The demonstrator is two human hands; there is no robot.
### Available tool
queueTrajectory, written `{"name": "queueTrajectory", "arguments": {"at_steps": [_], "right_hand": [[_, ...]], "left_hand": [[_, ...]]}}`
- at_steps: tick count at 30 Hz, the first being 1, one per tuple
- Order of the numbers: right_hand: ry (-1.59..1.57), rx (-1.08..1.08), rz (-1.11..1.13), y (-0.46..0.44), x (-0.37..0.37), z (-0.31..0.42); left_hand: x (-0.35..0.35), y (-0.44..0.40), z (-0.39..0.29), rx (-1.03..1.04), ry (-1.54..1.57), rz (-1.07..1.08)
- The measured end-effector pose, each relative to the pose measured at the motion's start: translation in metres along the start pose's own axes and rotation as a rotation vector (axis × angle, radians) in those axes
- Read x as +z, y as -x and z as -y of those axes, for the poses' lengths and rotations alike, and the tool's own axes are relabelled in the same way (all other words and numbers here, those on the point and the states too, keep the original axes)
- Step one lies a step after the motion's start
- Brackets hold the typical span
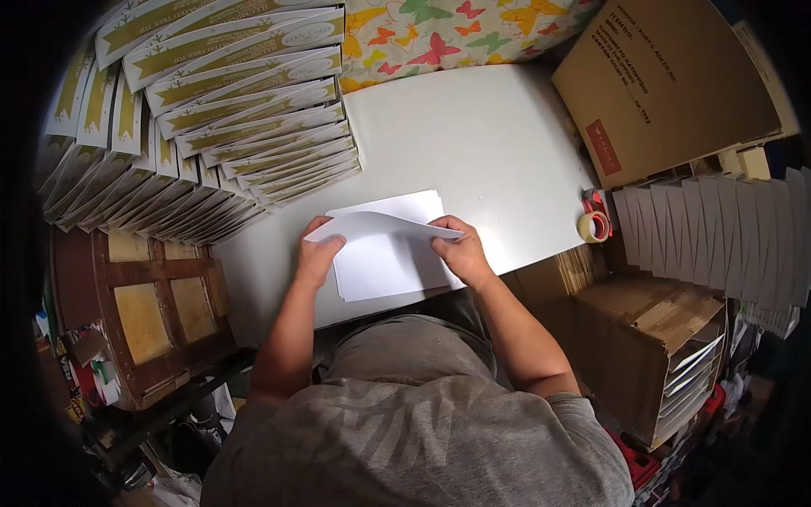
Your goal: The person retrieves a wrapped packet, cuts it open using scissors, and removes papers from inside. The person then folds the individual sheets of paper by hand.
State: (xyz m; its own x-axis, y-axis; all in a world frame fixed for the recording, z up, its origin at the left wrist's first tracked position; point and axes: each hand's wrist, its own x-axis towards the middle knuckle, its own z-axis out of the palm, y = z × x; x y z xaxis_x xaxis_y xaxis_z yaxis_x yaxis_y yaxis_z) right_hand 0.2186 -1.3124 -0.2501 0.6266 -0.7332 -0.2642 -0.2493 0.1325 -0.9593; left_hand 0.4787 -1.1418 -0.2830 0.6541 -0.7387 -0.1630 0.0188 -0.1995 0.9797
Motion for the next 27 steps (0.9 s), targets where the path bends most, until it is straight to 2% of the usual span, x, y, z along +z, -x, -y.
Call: {"name": "queueTrajectory", "arguments": {"at_steps": [3, 6, 8, 10, 11, 13, 15, 16, 18, 19, 23, 27], "right_hand": [[0.106, 0.034, -0.057, -0.010, 0.006, -0.021], [0.174, -0.066, -0.100, 0.003, 0.031, -0.003], [0.020, -0.098, -0.071, 0.012, 0.047, 0.015], [0.033, -0.082, -0.066, 0.014, 0.045, 0.018], [0.050, -0.066, -0.050, 0.015, 0.044, 0.018], [0.087, -0.035, -0.012, 0.014, 0.041, 0.019], [0.096, -0.082, 0.057, 0.009, 0.029, 0.015], [0.106, -0.128, 0.126, 0.006, 0.020, 0.011], [0.126, -0.216, 0.267, 0.002, 0.011, 0.002], [0.127, -0.213, 0.271, 0.001, 0.012, -0.002], [0.060, -0.221, 0.053, -0.004, 0.033, -0.018], [0.106, -0.177, -0.060, -0.004, 0.048, -0.039]], "left_hand": [[0.014, -0.014, 0.016, -0.138, -0.057, -0.036], [0.039, -0.002, -0.013, -0.101, -0.181, -0.104], [0.065, 0.020, -0.022, -0.075, -0.253, -0.192], [0.081, 0.046, -0.029, 0.304, -0.119, 0.205], [0.080, 0.051, -0.029, 0.305, -0.119, 0.214], [0.077, 0.054, -0.029, 0.089, -0.029, 0.507], [0.063, 0.036, 0.020, 0.165, -0.153, 0.141], [0.055, 0.031, 0.008, 0.161, -0.153, 0.141], [0.042, 0.024, -0.015, 0.376, -0.183, 0.164], [0.043, 0.026, -0.012, 0.372, -0.181, 0.160], [0.056, 0.031, 0.001, 0.087, -0.200, 0.367], [0.068, 0.027, 0.007, 0.039, -0.295, 0.336]]}}
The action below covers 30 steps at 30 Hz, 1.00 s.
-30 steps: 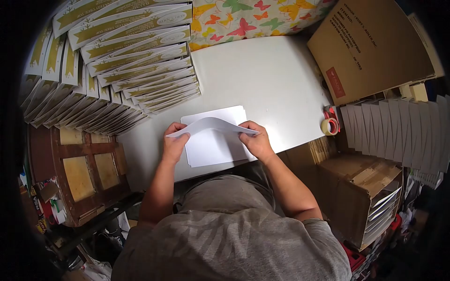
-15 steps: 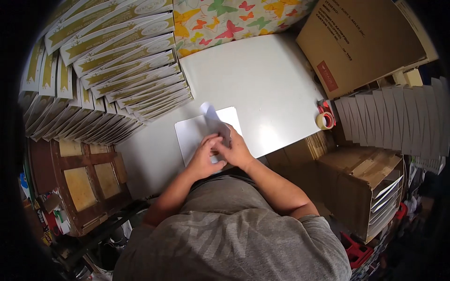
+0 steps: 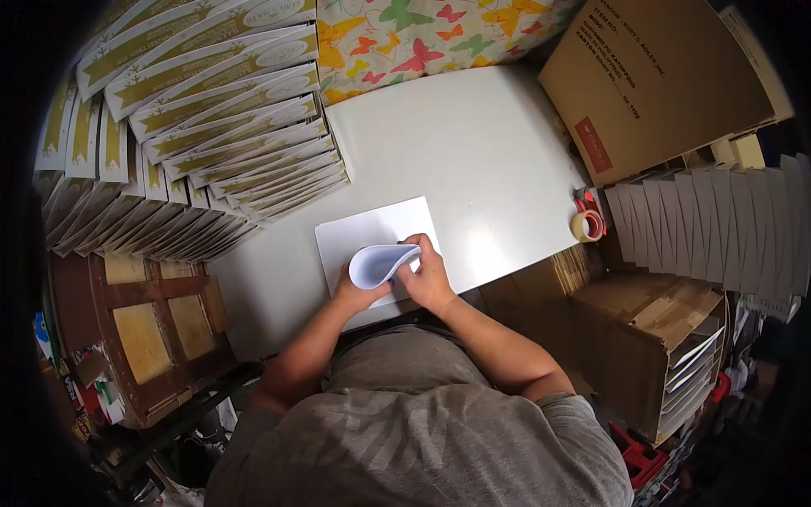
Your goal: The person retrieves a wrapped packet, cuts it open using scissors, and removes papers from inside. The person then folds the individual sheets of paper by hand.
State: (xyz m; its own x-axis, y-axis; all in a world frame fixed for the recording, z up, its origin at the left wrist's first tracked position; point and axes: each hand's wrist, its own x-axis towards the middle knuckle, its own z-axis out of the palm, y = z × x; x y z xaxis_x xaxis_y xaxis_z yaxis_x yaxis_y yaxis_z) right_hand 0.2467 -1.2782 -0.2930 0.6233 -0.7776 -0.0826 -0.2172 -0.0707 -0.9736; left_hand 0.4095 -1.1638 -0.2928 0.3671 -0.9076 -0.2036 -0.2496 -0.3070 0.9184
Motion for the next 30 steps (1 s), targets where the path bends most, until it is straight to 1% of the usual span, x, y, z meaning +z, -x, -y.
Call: {"name": "queueTrajectory", "arguments": {"at_steps": [2, 6, 7, 8, 9, 11, 12, 16, 22, 26, 27, 29, 30], "right_hand": [[0.012, 0.030, -0.032, 0.008, 0.002, 0.002], [-0.062, 0.207, 0.131, -0.009, -0.015, 0.046], [-0.067, 0.208, 0.134, -0.007, -0.017, 0.063], [-0.154, 0.203, 0.163, -0.011, -0.021, 0.084], [-0.239, 0.194, 0.193, -0.015, -0.026, 0.105], [-0.410, 0.190, 0.260, -0.019, -0.030, 0.130], [-0.411, 0.182, 0.269, -0.020, -0.028, 0.131], [-0.692, 0.158, 0.310, -0.023, -0.016, 0.130], [-0.722, 0.134, 0.322, -0.023, -0.013, 0.136], [-0.803, 0.225, 0.304, -0.017, -0.014, 0.150], [-0.755, 0.274, 0.291, -0.018, -0.019, 0.148], [-0.709, 0.329, 0.276, -0.020, -0.024, 0.145], [-0.769, 0.387, 0.207, -0.021, -0.024, 0.145]], "left_hand": [[0.001, 0.008, -0.001, -0.037, -0.031, -0.002], [-0.013, -0.003, -0.017, -0.110, 0.291, -0.040], [-0.020, -0.001, -0.033, -0.088, 0.389, -0.071], [-0.030, -0.003, -0.052, -0.049, 0.487, -0.107], [-0.040, -0.003, -0.068, -0.034, 0.483, -0.118], [-0.055, 0.005, -0.090, -0.206, 0.818, 0.024], [-0.059, 0.009, -0.099, -0.198, 0.815, 0.015], [-0.068, 0.021, -0.122, -0.242, 0.875, 0.020], [-0.069, 0.030, -0.122, -0.191, 0.912, 0.036], [-0.063, 0.034, -0.121, -0.191, 0.893, 0.016], [-0.062, 0.033, -0.116, -0.194, 0.892, 0.017], [-0.060, 0.027, -0.099, -0.191, 1.041, 0.095], [-0.060, 0.024, -0.088, -0.192, 1.117, 0.133]]}}
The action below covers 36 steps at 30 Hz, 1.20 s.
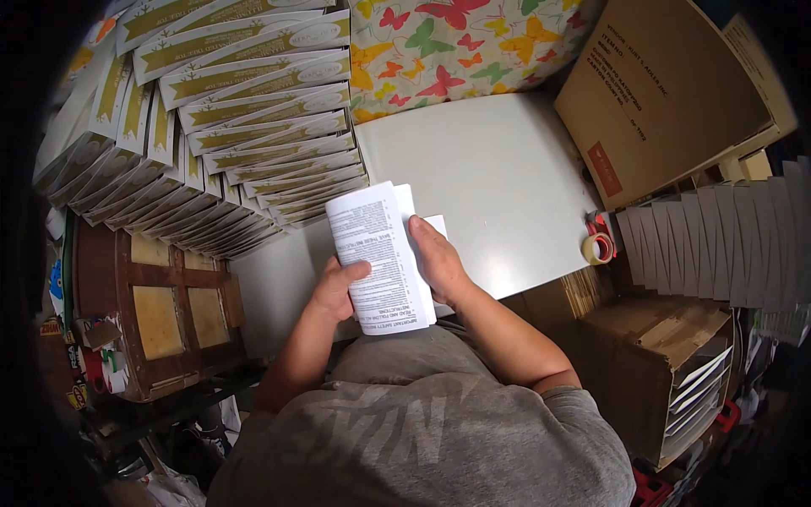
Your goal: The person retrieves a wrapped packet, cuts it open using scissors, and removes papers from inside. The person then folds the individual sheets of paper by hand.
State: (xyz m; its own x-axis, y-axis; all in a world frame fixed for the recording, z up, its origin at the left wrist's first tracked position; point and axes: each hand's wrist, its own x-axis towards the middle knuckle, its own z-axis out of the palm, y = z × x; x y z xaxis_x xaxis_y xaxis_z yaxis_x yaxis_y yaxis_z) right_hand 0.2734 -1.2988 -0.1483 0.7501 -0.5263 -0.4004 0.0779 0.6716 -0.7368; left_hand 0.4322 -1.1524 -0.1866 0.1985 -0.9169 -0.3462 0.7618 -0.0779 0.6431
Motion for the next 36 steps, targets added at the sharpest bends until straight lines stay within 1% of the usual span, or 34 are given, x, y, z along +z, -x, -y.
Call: {"name": "queueTrajectory", "arguments": {"at_steps": [1, 2, 4, 6, 7, 8, 9, 11, 12, 16, 17, 21, 26, 32, 36], "right_hand": [[-0.076, 0.024, -0.071, -0.001, 0.000, -0.001], [-0.077, 0.031, -0.076, -0.002, -0.003, -0.002], [0.164, 0.019, -0.090, -0.007, -0.018, -0.002], [0.406, 0.010, -0.105, -0.009, -0.036, -0.003], [0.406, 0.013, -0.109, -0.010, -0.042, -0.002], [0.416, -0.031, -0.120, -0.011, -0.048, -0.003], [0.422, -0.074, -0.132, -0.012, -0.054, -0.004], [0.438, -0.152, -0.162, -0.007, -0.066, -0.010], [0.438, -0.141, -0.164, -0.003, -0.072, -0.013], [0.412, -0.226, -0.026, 0.005, -0.090, -0.025], [0.417, -0.223, -0.030, 0.005, -0.095, -0.032], [0.731, -0.180, -0.157, -0.003, -0.108, -0.061], [0.612, -0.211, -0.154, 0.011, -0.085, -0.048], [0.665, -0.171, -0.190, 0.000, -0.104, -0.060], [0.626, -0.284, -0.190, 0.010, -0.084, -0.055]], "left_hand": [[-0.009, -0.003, 0.004, -0.018, 0.074, 0.038], [-0.016, -0.005, 0.006, -0.020, 0.065, 0.042], [-0.027, -0.007, 0.004, -0.024, 0.061, 0.046], [-0.033, -0.003, -0.005, -0.104, 0.312, -0.161], [-0.047, 0.010, -0.013, -0.042, 0.341, -0.175], [-0.059, 0.023, -0.020, 0.019, 0.368, -0.189], [-0.062, 0.025, -0.026, 0.011, 0.367, -0.192], [-0.063, 0.029, -0.031, 0.197, -0.109, -0.277], [-0.064, 0.030, -0.028, 0.189, -0.105, -0.284], [-0.062, 0.024, -0.021, 0.290, -0.751, -0.360], [-0.067, 0.020, -0.013, 0.287, -0.745, -0.358], [-0.101, -0.004, 0.032, 0.300, -0.680, -0.384], [-0.059, -0.001, 0.014, 0.322, -0.812, -0.459], [-0.076, -0.022, 0.031, 0.276, -0.774, -0.500], [-0.063, -0.016, 0.024, 0.455, -0.797, -0.461]]}}
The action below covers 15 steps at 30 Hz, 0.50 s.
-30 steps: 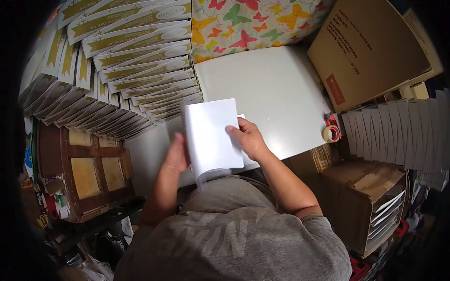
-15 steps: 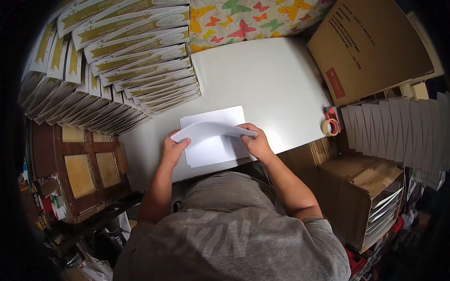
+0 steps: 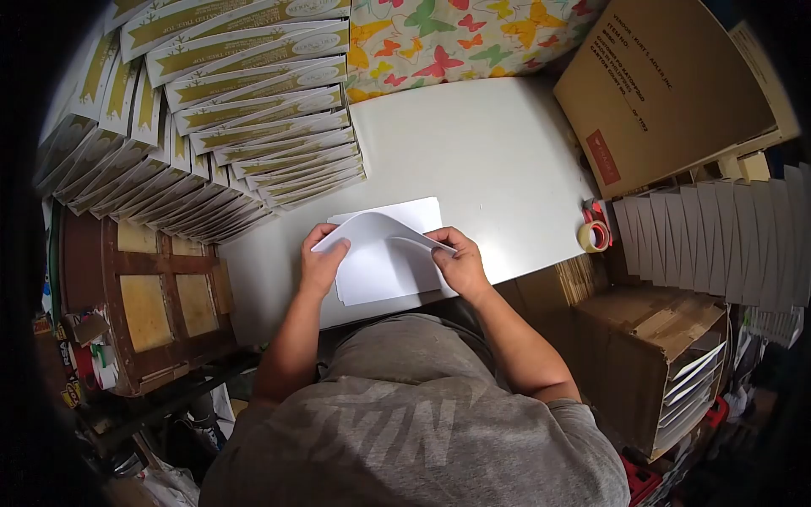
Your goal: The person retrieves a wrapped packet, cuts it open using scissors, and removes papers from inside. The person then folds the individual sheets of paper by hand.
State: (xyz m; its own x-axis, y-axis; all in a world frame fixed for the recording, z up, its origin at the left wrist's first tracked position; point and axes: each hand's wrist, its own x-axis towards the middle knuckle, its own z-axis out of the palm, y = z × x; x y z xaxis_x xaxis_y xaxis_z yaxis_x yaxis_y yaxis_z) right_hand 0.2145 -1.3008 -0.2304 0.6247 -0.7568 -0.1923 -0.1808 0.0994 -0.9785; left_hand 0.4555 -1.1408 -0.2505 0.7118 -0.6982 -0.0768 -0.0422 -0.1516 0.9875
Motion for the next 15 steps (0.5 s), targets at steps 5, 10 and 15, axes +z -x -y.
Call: {"name": "queueTrajectory", "arguments": {"at_steps": [5, 10, 15], "right_hand": [[0.106, 0.043, 0.018, -0.006, -0.010, -0.022], [0.142, -0.033, 0.023, -0.009, 0.000, -0.021], [0.136, -0.072, -0.001, 0.010, 0.035, -0.004]], "left_hand": [[-0.009, -0.005, 0.012, 0.008, 0.068, 0.077], [0.000, -0.004, 0.014, -0.145, -0.187, -0.030], [0.054, 0.042, 0.009, 0.096, -0.296, 0.011]]}}
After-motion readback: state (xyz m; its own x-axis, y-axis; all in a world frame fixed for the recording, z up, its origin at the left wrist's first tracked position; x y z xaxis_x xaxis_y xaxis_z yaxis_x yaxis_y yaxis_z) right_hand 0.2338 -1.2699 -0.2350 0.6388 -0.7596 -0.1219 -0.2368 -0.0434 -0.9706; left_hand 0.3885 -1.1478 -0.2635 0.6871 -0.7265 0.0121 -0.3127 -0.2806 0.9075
